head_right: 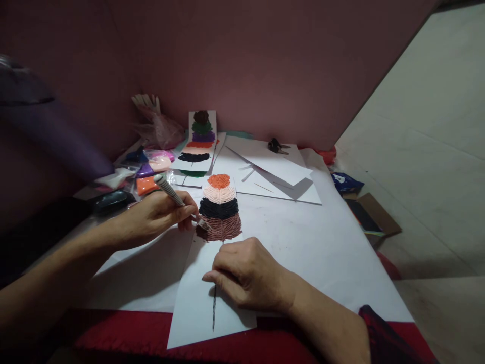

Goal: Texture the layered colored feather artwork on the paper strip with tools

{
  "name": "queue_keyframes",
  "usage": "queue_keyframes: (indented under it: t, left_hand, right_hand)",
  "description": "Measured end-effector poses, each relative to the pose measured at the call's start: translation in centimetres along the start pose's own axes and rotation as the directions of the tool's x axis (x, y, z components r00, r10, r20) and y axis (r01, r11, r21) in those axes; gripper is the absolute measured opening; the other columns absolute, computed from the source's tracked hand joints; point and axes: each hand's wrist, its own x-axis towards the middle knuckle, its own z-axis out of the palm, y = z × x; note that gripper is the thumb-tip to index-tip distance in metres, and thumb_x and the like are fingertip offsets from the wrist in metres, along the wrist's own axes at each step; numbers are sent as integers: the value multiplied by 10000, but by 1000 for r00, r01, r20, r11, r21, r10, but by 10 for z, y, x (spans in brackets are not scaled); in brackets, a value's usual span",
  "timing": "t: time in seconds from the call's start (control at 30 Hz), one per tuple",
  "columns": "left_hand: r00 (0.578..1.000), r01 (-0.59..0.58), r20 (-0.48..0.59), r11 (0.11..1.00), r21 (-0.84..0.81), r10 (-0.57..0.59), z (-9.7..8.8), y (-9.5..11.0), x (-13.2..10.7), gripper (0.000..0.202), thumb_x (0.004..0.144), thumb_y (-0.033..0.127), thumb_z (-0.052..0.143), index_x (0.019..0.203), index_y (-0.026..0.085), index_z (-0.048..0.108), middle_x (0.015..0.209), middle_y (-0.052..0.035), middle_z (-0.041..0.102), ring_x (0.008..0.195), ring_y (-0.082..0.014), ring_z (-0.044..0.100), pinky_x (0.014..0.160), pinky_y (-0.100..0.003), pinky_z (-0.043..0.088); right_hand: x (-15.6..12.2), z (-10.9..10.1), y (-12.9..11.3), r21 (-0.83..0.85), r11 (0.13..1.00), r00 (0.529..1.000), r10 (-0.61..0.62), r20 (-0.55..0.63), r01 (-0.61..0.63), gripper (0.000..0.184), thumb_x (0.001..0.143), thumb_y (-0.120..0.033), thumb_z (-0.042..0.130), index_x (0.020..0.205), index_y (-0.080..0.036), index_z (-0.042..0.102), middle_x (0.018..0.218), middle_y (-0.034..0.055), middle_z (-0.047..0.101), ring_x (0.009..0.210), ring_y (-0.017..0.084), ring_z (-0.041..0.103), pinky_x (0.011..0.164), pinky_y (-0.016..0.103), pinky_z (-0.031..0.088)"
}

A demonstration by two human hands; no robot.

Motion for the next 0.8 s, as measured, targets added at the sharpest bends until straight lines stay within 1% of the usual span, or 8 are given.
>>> queue_keyframes:
  t: [0.17, 0.4, 0.57, 0.8]
  left_hand:
    - [1000, 28, 9, 999, -22, -27, -1, -2, 0, 284, 956, 340, 429, 836, 146, 597, 717, -20, 596, 670, -154, 570, 631, -277, 450]
    - [999, 39, 3, 998, -38, -39, -3, -4, 0, 249, 956, 308, 447, 830, 151, 594, 719, -11, 592, 669, -148, 573, 626, -270, 449]
    - [1000, 21, -15, 1000, 1, -21, -4, -7, -1, 259, 958, 323, 445, 828, 156, 593, 743, -17, 589, 674, -149, 563, 626, -278, 442]
    - [999, 34, -22, 999, 31, -33, -6, -12, 1, 267, 957, 339, 437, 845, 152, 591, 760, -28, 603, 688, -160, 581, 636, -289, 451]
  right_hand:
    - [-1, 1, 1, 26, 1000, 1000, 2, -15, -1, 334, 957, -247, 502, 633, -179, 542, 579, -15, 505, 535, 110, 424, 519, 254, 341]
    - [-1, 2, 3, 10, 1000, 1000, -7, -19, 7, 327, 948, -246, 511, 631, -173, 541, 582, -19, 491, 538, 107, 407, 522, 260, 329]
    - [-2, 2, 3, -14, 1000, 1000, -18, -13, 18, 331, 957, -252, 504, 636, -177, 540, 584, -19, 496, 546, 110, 405, 535, 263, 333]
    - [-2, 2, 3, -9, 1000, 1000, -15, -14, 15, 320, 949, -245, 521, 640, -169, 551, 584, -19, 505, 545, 109, 405, 538, 263, 328]
